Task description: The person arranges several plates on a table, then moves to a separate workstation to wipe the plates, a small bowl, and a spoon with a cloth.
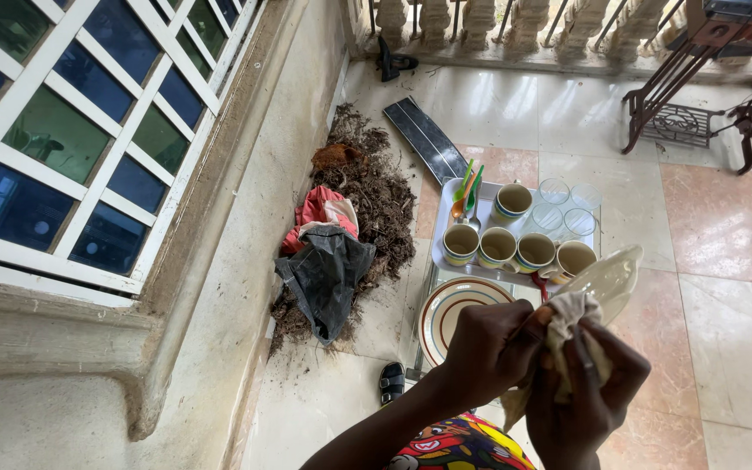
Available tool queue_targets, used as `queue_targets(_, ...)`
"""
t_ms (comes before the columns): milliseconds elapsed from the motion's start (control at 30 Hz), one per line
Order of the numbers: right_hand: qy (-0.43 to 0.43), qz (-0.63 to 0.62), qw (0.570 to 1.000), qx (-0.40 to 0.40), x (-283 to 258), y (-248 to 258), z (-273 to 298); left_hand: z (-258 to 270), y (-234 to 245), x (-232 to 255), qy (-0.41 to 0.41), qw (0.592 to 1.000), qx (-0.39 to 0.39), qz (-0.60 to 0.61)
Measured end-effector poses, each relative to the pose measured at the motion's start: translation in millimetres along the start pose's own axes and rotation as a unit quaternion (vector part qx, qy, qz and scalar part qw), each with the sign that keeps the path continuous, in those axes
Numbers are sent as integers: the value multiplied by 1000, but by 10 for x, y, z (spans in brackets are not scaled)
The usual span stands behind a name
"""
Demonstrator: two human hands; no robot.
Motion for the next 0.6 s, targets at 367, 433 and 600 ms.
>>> queue_targets(367,78,-88,991,-57,287,39,647,-99,114,27,99,988,79,92)
queue_targets(433,112,-132,981,-89,424,76,738,-130,128,57,101,987,76,95)
queue_targets(600,-81,-1,977,-199,1101,-77,683,-193,234,275,42,994,96,40)
Point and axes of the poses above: each hand's wrist, its own z-axis away from the middle knuckle, its own y-axis out of the back of the hand, x = y × z, the point moved 2 cm from there along -z, towards the middle knuckle, and after that the axes turned 15 degrees about z, right-handed, at the moved point
